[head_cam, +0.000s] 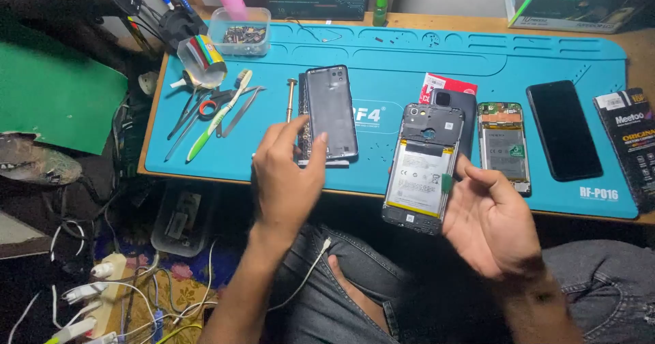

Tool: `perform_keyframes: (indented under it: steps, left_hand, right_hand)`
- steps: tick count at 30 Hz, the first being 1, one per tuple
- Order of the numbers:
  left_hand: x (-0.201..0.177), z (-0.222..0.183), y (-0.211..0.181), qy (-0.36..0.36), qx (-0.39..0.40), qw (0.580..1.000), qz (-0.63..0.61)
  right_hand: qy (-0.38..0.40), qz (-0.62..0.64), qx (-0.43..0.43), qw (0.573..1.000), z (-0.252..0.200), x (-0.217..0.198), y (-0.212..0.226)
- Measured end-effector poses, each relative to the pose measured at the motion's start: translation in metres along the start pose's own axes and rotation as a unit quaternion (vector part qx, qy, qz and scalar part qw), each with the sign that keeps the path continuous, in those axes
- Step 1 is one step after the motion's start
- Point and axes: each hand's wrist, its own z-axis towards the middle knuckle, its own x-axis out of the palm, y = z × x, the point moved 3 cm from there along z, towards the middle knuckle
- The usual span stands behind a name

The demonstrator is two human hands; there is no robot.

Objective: Installing a new battery into a mobile phone chassis and cleaning the components.

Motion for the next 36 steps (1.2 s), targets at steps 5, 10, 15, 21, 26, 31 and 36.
perform_keyframes:
  steps: [5,10,15,21,26,31,36]
  left_hand:
    - [0.012,-0.040,-0.026,0.171,-0.268,0.898,-0.305]
    - [0.010,-0.052,-0.033,0.190,-0.334,0.802,-0.457]
    - [0.000,-0.052,-0.026,0.185,-0.331,0.792,-0.478]
    - [-0.016,-0.055,-0.031,0.183,-0.295,0.815,-0.465]
    - [-0.017,-0.059,-0.030,0.168,-0.291,0.807,-0.486]
    - [-0.016,-0.062,-0.026,0.158,-0.274,0.824,-0.469]
    - [-0.017,-0.064,-0.027,0.144,-0.267,0.830,-0.469]
  right_hand:
    - [0.087,0.048,0.024,0.995,0.007,0.030,-0.016]
    - [0.121,0.005,0.031,0.992,0.011,0.045,-0.023]
    - [-0.135,-0.403,0.071,0.902,0.009,0.038,-0.020]
    - [-0.066,-0.408,0.063,0.908,0.004,0.029,-0.024]
    - [-0.079,-0.400,0.064,0.911,0.003,0.030,-0.026]
    - [-0.103,-0.401,0.068,0.908,0.004,0.026,-0.028]
    - [-0.108,-0.358,0.028,0.927,0.006,0.022,-0.032]
